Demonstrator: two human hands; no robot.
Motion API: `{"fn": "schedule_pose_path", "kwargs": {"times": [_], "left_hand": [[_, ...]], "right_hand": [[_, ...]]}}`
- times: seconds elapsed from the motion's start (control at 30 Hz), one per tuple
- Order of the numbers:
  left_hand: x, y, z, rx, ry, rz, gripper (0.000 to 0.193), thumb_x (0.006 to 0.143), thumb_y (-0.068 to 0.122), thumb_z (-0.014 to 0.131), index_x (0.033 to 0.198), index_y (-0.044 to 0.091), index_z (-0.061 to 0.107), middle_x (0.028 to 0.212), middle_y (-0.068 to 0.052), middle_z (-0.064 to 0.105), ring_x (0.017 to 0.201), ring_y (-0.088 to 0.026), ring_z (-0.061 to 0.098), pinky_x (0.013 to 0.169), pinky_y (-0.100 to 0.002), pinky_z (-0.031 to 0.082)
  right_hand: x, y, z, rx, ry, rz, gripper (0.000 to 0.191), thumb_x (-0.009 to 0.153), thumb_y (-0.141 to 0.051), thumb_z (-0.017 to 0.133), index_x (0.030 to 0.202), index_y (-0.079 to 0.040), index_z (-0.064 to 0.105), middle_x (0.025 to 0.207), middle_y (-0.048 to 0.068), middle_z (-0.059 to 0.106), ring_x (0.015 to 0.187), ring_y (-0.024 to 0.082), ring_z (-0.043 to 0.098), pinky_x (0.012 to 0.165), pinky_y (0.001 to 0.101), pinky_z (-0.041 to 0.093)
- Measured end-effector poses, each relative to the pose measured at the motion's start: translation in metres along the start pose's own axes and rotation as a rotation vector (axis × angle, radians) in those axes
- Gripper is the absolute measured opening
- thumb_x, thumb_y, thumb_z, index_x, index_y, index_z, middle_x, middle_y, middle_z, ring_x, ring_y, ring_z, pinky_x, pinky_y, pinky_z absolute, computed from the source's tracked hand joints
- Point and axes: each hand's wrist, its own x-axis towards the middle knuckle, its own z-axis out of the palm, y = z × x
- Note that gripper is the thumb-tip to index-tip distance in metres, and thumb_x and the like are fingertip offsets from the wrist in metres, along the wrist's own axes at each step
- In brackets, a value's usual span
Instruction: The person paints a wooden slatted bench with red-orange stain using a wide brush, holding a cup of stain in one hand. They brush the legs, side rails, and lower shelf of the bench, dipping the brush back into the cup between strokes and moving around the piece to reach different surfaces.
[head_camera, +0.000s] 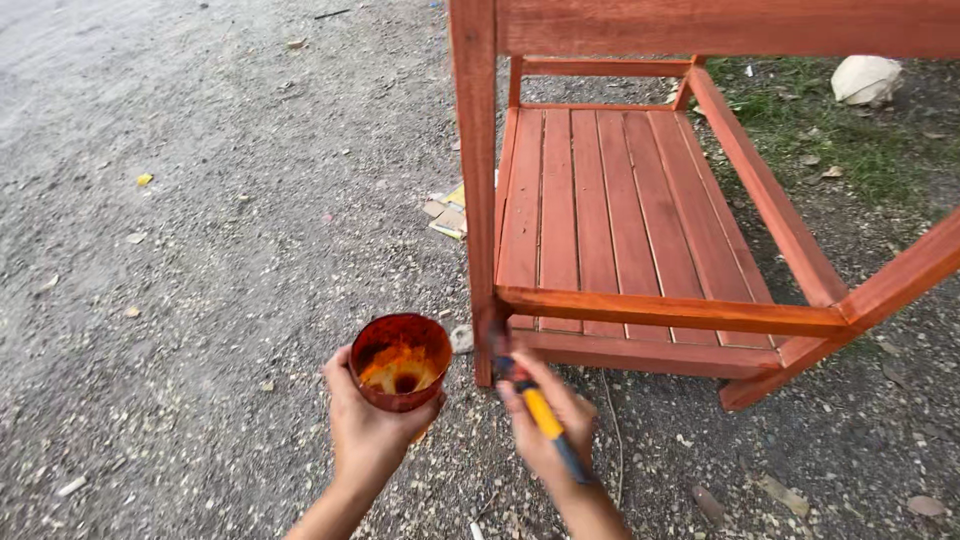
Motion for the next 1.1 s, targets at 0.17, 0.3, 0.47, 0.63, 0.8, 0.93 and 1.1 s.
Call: {"fn": "schedule_pose_path", "kwargs": {"times": [0.17, 0.3, 0.47, 0.63, 0.8, 0.93, 1.1], "left_hand": [[0.001, 0.014, -0.003, 0.000, -0.071, -0.082, 0.102, 0.052, 0.021, 0.096, 0.133, 0.006, 0.036, 0.123, -0.014, 0.066, 0.115, -0.027, 0.070, 0.096, -0.037, 0.058], [0.004, 0.016, -0.005, 0.016, -0.097, -0.046, 0.106, 0.053, 0.020, 0.097, 0.134, 0.005, 0.031, 0.125, -0.017, 0.062, 0.118, -0.028, 0.067, 0.099, -0.038, 0.057], [0.000, 0.017, -0.003, -0.009, -0.106, -0.070, 0.107, 0.052, 0.021, 0.097, 0.137, 0.008, 0.035, 0.124, -0.014, 0.062, 0.118, -0.026, 0.068, 0.098, -0.036, 0.058], [0.002, 0.021, 0.000, -0.005, -0.091, -0.044, 0.104, 0.050, 0.021, 0.098, 0.133, 0.008, 0.038, 0.122, -0.013, 0.064, 0.115, -0.026, 0.068, 0.096, -0.038, 0.056], [0.004, 0.018, 0.007, -0.044, -0.146, -0.148, 0.108, 0.049, 0.024, 0.096, 0.139, 0.013, 0.038, 0.120, -0.009, 0.068, 0.114, -0.023, 0.070, 0.098, -0.038, 0.056], [-0.001, 0.002, 0.010, 0.027, -0.094, 0.134, 0.105, 0.045, 0.024, 0.100, 0.132, 0.010, 0.045, 0.123, -0.013, 0.065, 0.115, -0.031, 0.066, 0.097, -0.042, 0.054], [-0.006, -0.007, 0.015, -0.066, -0.115, 0.579, 0.108, 0.052, 0.033, 0.102, 0.138, 0.008, 0.042, 0.136, -0.014, 0.059, 0.126, -0.032, 0.060, 0.108, -0.046, 0.049]], "right_hand": [[-0.002, 0.017, -0.070, -0.159, 0.409, 0.140, 0.032, 0.101, -0.006, 0.074, 0.129, 0.007, 0.066, 0.109, 0.013, 0.073, 0.096, 0.015, 0.069, 0.087, 0.0236, 0.055], [0.003, 0.001, -0.058, 0.067, 0.538, 0.261, 0.035, 0.100, -0.008, 0.070, 0.130, 0.008, 0.061, 0.116, 0.015, 0.071, 0.102, 0.020, 0.072, 0.089, 0.0326, 0.062], [0.078, -0.011, 0.014, 0.595, 0.553, 0.470, 0.028, 0.095, -0.010, 0.068, 0.120, 0.002, 0.065, 0.111, 0.009, 0.071, 0.094, 0.018, 0.073, 0.079, 0.0377, 0.069], [0.097, -0.014, 0.031, 0.309, 0.302, 0.462, 0.029, 0.093, -0.008, 0.073, 0.120, 0.003, 0.070, 0.107, 0.009, 0.072, 0.089, 0.015, 0.070, 0.072, 0.0309, 0.063], [0.042, -0.024, -0.004, 0.280, 0.222, 0.604, 0.036, 0.086, -0.005, 0.074, 0.121, 0.001, 0.070, 0.109, 0.011, 0.075, 0.091, 0.016, 0.073, 0.072, 0.0307, 0.064], [0.031, -0.041, -0.047, 0.173, 0.221, 0.706, 0.035, 0.085, -0.005, 0.073, 0.119, 0.003, 0.071, 0.107, 0.015, 0.075, 0.090, 0.022, 0.073, 0.070, 0.0347, 0.064], [0.037, -0.060, -0.071, 0.188, -0.076, 0.437, 0.033, 0.087, -0.011, 0.076, 0.117, 0.004, 0.074, 0.104, 0.014, 0.079, 0.094, 0.019, 0.075, 0.084, 0.0288, 0.060]]}}
